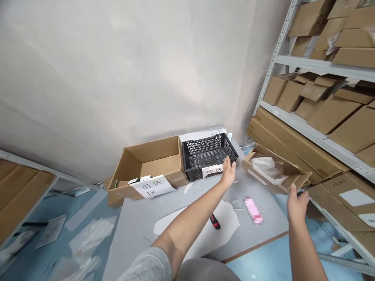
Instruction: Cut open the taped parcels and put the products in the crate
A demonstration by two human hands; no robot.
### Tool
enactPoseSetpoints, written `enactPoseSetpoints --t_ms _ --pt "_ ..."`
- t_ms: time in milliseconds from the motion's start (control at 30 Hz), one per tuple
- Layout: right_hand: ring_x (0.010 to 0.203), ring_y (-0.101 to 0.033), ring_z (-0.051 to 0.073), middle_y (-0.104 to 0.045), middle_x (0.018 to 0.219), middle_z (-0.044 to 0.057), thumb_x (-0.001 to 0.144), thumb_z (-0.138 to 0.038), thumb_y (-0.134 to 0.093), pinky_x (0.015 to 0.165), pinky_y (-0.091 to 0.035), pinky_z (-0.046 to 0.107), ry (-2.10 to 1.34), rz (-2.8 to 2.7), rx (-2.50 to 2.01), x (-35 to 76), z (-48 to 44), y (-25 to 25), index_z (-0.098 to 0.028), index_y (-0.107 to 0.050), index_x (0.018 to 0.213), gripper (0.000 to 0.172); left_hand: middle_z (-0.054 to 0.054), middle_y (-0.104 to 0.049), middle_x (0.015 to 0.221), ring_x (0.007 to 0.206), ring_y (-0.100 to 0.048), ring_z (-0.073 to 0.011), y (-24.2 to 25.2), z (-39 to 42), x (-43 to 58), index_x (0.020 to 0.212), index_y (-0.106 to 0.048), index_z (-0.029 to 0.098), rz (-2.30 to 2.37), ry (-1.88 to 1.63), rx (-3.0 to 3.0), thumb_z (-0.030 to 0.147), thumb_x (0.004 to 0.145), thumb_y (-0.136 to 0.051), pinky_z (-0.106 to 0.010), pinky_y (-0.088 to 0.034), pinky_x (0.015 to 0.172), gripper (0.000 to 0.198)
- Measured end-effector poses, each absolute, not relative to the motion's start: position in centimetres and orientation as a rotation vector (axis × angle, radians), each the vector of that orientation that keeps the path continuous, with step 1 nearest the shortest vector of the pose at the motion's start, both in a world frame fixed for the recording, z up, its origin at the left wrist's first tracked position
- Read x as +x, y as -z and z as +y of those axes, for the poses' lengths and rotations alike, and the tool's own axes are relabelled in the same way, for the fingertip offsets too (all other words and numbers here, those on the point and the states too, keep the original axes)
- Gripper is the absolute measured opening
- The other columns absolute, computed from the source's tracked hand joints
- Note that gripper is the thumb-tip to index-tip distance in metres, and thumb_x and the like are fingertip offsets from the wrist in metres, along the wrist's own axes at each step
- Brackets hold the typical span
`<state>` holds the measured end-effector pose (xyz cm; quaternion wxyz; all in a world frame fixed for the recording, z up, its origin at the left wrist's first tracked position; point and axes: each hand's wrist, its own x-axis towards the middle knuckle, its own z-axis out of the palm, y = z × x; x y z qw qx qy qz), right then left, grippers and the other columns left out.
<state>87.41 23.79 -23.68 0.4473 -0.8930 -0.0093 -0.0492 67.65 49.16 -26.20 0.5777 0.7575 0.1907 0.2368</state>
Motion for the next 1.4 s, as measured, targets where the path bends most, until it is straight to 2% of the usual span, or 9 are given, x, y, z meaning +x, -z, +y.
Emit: enactPoseSetpoints --t_ms 67,200,267,333,433,700,967,1233,1400 --pt "0.153 -0.040 0.047 -0.040 0.164 0.036 0.091 -0.072 -0.052 0.127 -0.030 0.059 0.149 0.067 -2.221 87.3 23.8 23.8 0.004 -0.040 0.159 0.102 -0.011 -0.062 0.143 0.123 -0.065 -0.0260 26.2 49.2 67.5 0.137 -0.064 0.022 0.431 -0.556 1.781 0.042 0.104 -0.069 -0.048 -0.058 0.104 0.039" --pt "0.130 -0.064 0.044 -0.070 0.136 0.027 0.082 -0.065 -0.057 0.114 -0.046 0.058 -0.156 -0.249 -2.188 83.3 27.8 27.2 -0.010 -0.067 0.134 0.076 -0.015 -0.064 0.143 0.133 -0.060 -0.0284 28.5 49.6 60.1 0.130 -0.073 0.023 0.533 -0.602 1.793 0.038 0.106 -0.061 -0.048 -0.048 0.117 0.031" --pt "0.119 -0.070 0.040 -0.077 0.120 0.022 0.077 -0.064 -0.057 0.110 -0.051 0.054 -0.407 -0.492 -2.067 79.9 31.8 29.3 -0.014 -0.072 0.116 0.065 -0.013 -0.071 0.130 0.127 -0.063 -0.0278 30.5 49.8 53.6 0.118 -0.078 0.023 0.683 -0.647 1.785 0.032 0.105 -0.055 -0.048 -0.047 0.117 0.028" --pt "0.115 -0.073 0.037 -0.079 0.117 0.020 0.075 -0.063 -0.058 0.109 -0.054 0.051 -0.627 -0.687 -1.959 75.4 36.5 30.9 -0.017 -0.072 0.109 0.059 -0.010 -0.075 0.113 0.112 -0.069 -0.0254 32.6 49.7 46.0 0.110 -0.078 0.023 0.995 -0.680 1.716 0.028 0.101 -0.052 -0.045 -0.053 0.107 0.028" --pt "0.116 -0.074 0.035 -0.079 0.122 0.017 0.081 -0.060 -0.055 0.110 -0.053 0.051 -0.907 -1.030 -1.831 66.9 43.1 31.6 -0.020 -0.073 0.112 0.053 -0.008 -0.075 0.109 0.108 -0.070 -0.0245 34.8 48.2 34.5 0.104 -0.077 0.023 1.458 -0.775 1.525 0.026 0.096 -0.051 -0.041 -0.055 0.102 0.027" --pt "0.141 -0.060 0.030 -0.068 0.146 0.012 0.095 -0.041 -0.046 0.124 -0.043 0.049 -1.139 -2.047 -1.318 41.6 49.6 29.4 -0.021 -0.071 0.134 0.051 -0.010 -0.072 0.124 0.124 -0.066 -0.0254 34.1 39.5 17.3 0.117 -0.071 0.022 2.243 -1.179 0.881 0.019 0.093 -0.047 -0.043 -0.048 0.116 0.034" --pt "0.149 -0.053 0.028 -0.061 0.156 0.013 0.097 -0.027 -0.047 0.129 -0.037 0.047 -1.162 -2.610 -0.747 20.6 45.5 29.5 -0.019 -0.068 0.143 0.052 -0.012 -0.066 0.133 0.130 -0.063 -0.0258 35.8 30.6 5.1 0.129 -0.066 0.021 2.518 -1.254 0.466 0.018 0.094 -0.049 -0.041 -0.044 0.119 0.040" --pt "0.149 -0.054 0.028 -0.060 0.156 0.015 0.097 -0.024 -0.048 0.127 -0.039 0.042 -1.201 -2.821 -0.553 2.6 38.2 32.6 -0.016 -0.066 0.145 0.052 -0.017 -0.060 0.143 0.140 -0.056 -0.0294 38.5 20.5 -8.4 0.140 -0.059 0.016 2.572 -1.242 0.180 0.023 0.094 -0.051 -0.041 -0.038 0.123 0.046" --pt "0.151 -0.051 0.028 -0.056 0.159 0.015 0.095 -0.023 -0.049 0.129 -0.036 0.043 -1.229 -2.957 -0.509 -5.4 34.8 35.5 -0.016 -0.063 0.147 0.055 -0.017 -0.056 0.151 0.149 -0.047 -0.0327 40.7 16.5 -14.1 0.147 -0.052 0.020 2.545 -1.240 -0.010 0.028 0.090 -0.063 -0.045 -0.033 0.126 0.059"
